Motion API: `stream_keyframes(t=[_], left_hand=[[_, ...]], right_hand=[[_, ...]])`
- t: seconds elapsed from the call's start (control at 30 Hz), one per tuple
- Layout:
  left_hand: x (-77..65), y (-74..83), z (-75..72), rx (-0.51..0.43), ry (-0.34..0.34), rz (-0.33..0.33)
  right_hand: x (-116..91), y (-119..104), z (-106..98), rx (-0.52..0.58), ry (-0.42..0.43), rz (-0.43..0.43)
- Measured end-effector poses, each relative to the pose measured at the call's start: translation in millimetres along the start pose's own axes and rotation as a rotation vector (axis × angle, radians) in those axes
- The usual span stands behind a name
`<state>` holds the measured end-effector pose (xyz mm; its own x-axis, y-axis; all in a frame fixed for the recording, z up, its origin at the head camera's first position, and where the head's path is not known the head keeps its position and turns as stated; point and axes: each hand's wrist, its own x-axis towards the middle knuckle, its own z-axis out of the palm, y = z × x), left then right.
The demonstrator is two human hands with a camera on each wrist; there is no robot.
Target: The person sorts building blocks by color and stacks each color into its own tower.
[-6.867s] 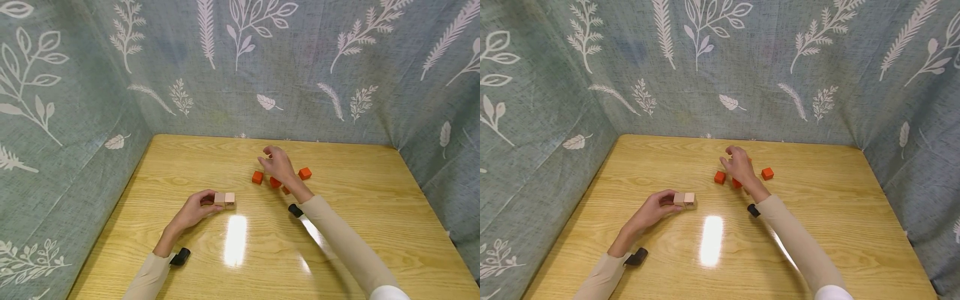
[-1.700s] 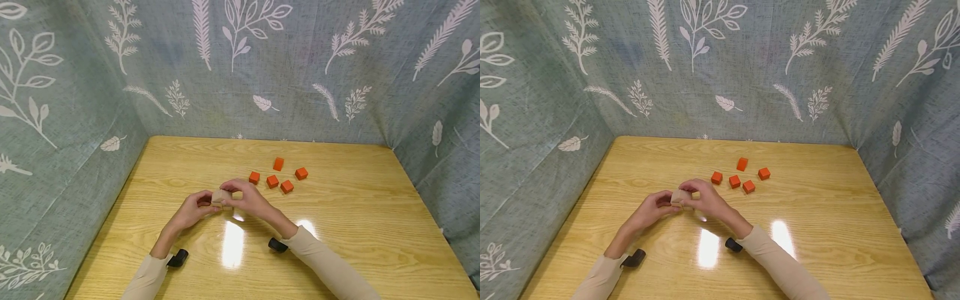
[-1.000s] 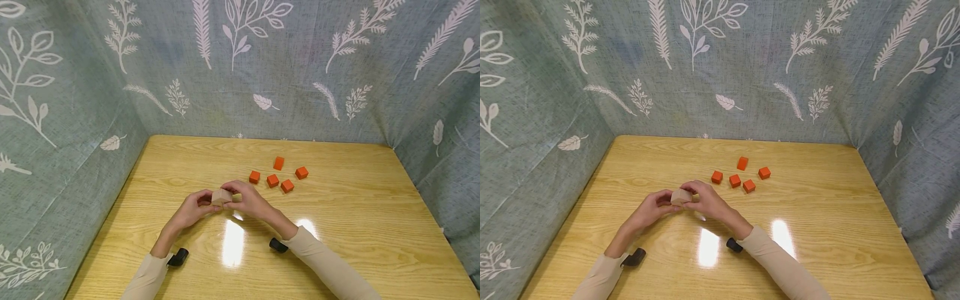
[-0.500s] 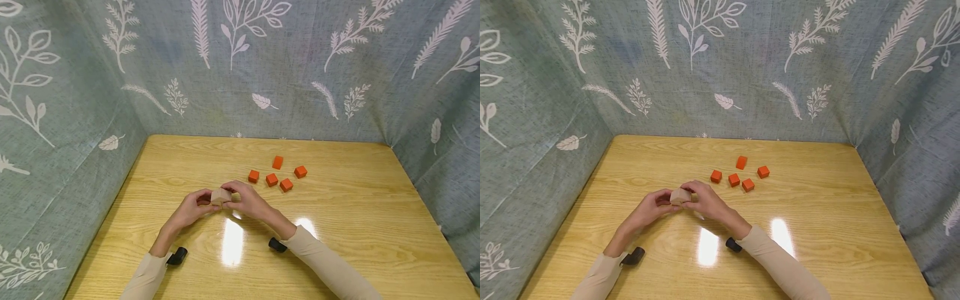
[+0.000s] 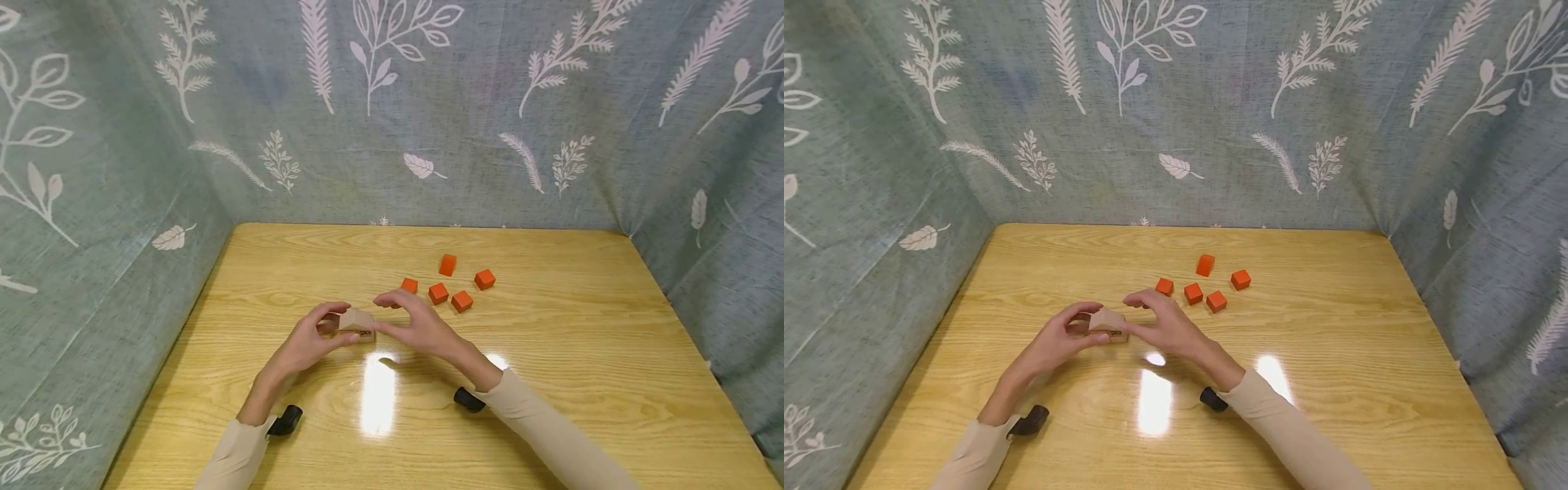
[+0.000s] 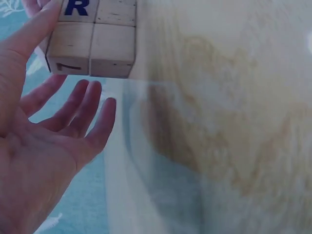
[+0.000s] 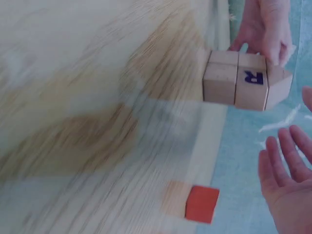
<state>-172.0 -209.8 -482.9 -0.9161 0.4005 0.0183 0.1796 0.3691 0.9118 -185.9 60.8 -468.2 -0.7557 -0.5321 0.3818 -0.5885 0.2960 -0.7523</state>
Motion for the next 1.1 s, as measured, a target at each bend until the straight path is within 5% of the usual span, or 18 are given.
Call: stream_keyframes(t=[0.6,1.1], left_hand=[[0.1,39.0,13.2,0.12,0.232,0.263],[12.6,64.1,43.1,0.11,0.242,0.443]], right_hand=[[-32.4,7.8,-43.3,-0.011,0.162,0.011],[-56.4,17.7,-74.7,-0.117,0.248,0.111]])
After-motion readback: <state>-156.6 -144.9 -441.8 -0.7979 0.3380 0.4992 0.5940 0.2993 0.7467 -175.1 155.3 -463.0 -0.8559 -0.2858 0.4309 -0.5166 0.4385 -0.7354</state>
